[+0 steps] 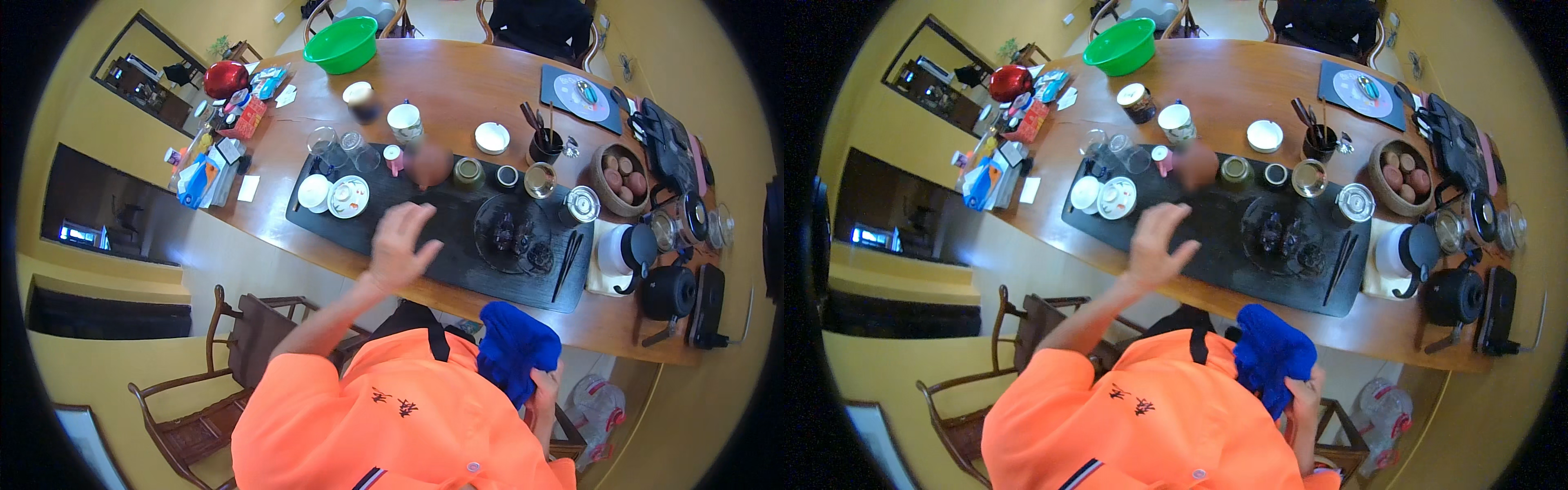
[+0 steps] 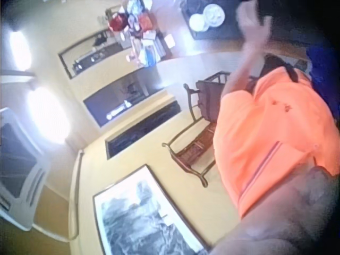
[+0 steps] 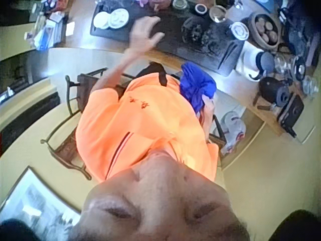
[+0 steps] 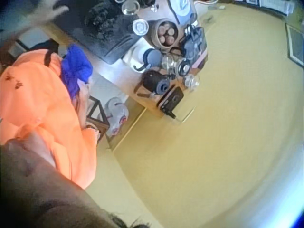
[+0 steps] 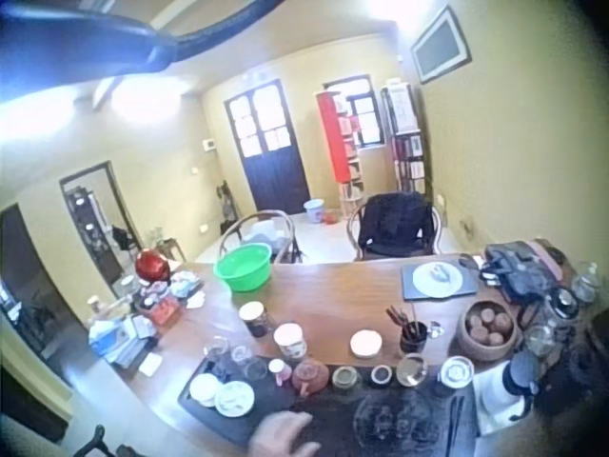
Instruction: The person cleans a wooden dining table using a blue cloth. They wipe the table surface, move a green basin, and clean around various items including a tea set, cups, and a kettle. The person also wipes a chair and handles several small bowls and cups on a tray.
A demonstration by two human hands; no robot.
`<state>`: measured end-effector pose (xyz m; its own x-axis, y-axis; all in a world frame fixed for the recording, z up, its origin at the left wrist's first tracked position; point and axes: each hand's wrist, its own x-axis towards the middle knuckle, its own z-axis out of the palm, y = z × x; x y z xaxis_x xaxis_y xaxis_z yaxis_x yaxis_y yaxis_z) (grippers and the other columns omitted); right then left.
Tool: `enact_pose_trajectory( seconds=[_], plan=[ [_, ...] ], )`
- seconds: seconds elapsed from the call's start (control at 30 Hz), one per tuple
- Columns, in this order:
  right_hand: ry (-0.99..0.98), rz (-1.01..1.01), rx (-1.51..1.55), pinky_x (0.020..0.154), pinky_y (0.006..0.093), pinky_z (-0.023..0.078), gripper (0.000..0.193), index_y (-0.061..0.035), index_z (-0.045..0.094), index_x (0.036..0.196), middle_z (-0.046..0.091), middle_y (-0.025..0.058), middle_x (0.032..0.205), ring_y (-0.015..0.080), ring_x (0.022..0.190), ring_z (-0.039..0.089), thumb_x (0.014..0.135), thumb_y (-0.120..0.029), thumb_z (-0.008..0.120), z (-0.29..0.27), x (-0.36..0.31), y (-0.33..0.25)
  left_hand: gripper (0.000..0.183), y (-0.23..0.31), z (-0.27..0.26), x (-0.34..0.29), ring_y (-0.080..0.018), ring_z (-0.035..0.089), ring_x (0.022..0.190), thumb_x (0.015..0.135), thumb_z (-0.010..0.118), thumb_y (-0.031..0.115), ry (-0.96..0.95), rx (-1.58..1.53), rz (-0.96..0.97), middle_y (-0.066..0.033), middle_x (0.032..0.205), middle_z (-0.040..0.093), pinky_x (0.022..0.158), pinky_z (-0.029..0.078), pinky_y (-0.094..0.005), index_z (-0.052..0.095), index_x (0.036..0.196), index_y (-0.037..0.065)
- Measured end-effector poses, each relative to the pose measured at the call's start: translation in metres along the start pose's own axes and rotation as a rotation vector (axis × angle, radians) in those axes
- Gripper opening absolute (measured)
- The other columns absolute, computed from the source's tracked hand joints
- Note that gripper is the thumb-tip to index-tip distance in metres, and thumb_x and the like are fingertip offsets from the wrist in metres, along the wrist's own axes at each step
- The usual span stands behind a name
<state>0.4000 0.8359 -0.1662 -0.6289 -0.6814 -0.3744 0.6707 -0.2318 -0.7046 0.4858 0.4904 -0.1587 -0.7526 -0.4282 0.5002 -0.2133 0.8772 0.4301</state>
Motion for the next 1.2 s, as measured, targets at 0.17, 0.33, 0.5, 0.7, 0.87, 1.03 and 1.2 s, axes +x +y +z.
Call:
enact_pose_trajectory(
  seconds=[0.17, 0.33, 0.5, 0.7, 0.87, 1.03, 1.2],
  plan=[
    [-0.125, 0.012, -0.296, 0.094, 0.0320, 0.048, 0.049, 0.0068, 0.058, 0.126, 0.064, 0.0136, 0.120, 0.0184, 0.102, 0.063, 0.082, -0.014, 0.066, 0.061, 0.052, 0.022, 0.095, -0.136, -0.061, 0.009, -0.0416, 0.039, 0.131, 0.062, 0.088, 0.039, -0.267, 0.280, -0.052, -0.0232, 0.139, 0.040, 0.107, 0.034, -0.0523, 0.045, 0.143, 0.017],
    [-0.221, -0.609, -1.136, 0.101, 0.0382, 0.044, 0.051, -0.0023, 0.060, 0.128, 0.054, 0.0169, 0.138, 0.0312, 0.114, 0.058, 0.078, -0.006, 0.066, 0.142, 0.123, 0.042, 0.109, -0.192, -0.082, 0.020, -0.0442, 0.036, 0.136, 0.058, 0.089, 0.045, -0.614, 0.355, 0.034, -0.0266, 0.147, 0.034, 0.112, 0.027, -0.0590, 0.036, 0.150, 0.023],
    [0.023, -0.687, -1.944, 0.087, 0.0488, 0.038, 0.060, -0.0166, 0.064, 0.123, 0.049, 0.0116, 0.142, 0.0322, 0.114, 0.050, 0.065, -0.016, 0.080, 0.158, 0.185, 0.146, 0.111, -0.214, -0.074, 0.029, -0.0437, 0.036, 0.135, 0.058, 0.089, 0.043, -0.770, 0.272, 0.169, -0.0296, 0.149, 0.030, 0.109, 0.029, -0.0576, 0.032, 0.152, 0.027],
    [0.065, -0.685, -1.957, 0.085, 0.0485, 0.037, 0.061, -0.0156, 0.064, 0.123, 0.049, 0.0133, 0.142, 0.0332, 0.114, 0.049, 0.065, -0.020, 0.080, 0.206, 0.209, 0.178, 0.095, -0.233, -0.065, 0.027, -0.0426, 0.046, 0.115, 0.056, 0.085, 0.027, -0.645, 0.075, 0.232, -0.0270, 0.130, 0.042, 0.093, 0.041, -0.0479, 0.046, 0.143, 0.021],
    [-0.039, -0.731, -1.889, 0.083, 0.0478, 0.038, 0.058, -0.0139, 0.064, 0.121, 0.049, 0.0151, 0.141, 0.0329, 0.113, 0.049, 0.065, -0.019, 0.078, 0.239, 0.228, 0.194, 0.084, -0.221, -0.089, 0.036, -0.0419, 0.048, 0.110, 0.055, 0.081, 0.021, -0.495, -0.061, 0.168, -0.0249, 0.125, 0.046, 0.093, 0.043, -0.0477, 0.055, 0.135, 0.018],
    [-0.155, -0.860, -1.812, 0.080, 0.0472, 0.038, 0.052, -0.0112, 0.064, 0.121, 0.050, 0.0165, 0.137, 0.0335, 0.113, 0.048, 0.070, -0.017, 0.074, 0.267, 0.265, 0.212, 0.084, -0.201, -0.149, 0.040, -0.0428, 0.047, 0.116, 0.056, 0.083, 0.017, -0.481, -0.059, 0.075, -0.0238, 0.127, 0.046, 0.098, 0.042, -0.0479, 0.055, 0.135, 0.016],
    [-0.171, -0.892, -1.786, 0.079, 0.0455, 0.038, 0.050, -0.0115, 0.064, 0.117, 0.050, 0.0140, 0.135, 0.0311, 0.111, 0.049, 0.068, -0.011, 0.071, 0.253, 0.275, 0.206, 0.084, -0.189, -0.156, 0.027, -0.0436, 0.047, 0.116, 0.058, 0.082, 0.017, -0.516, -0.046, 0.003, -0.0246, 0.128, 0.045, 0.098, 0.042, -0.0502, 0.054, 0.136, 0.016]
  ],
)
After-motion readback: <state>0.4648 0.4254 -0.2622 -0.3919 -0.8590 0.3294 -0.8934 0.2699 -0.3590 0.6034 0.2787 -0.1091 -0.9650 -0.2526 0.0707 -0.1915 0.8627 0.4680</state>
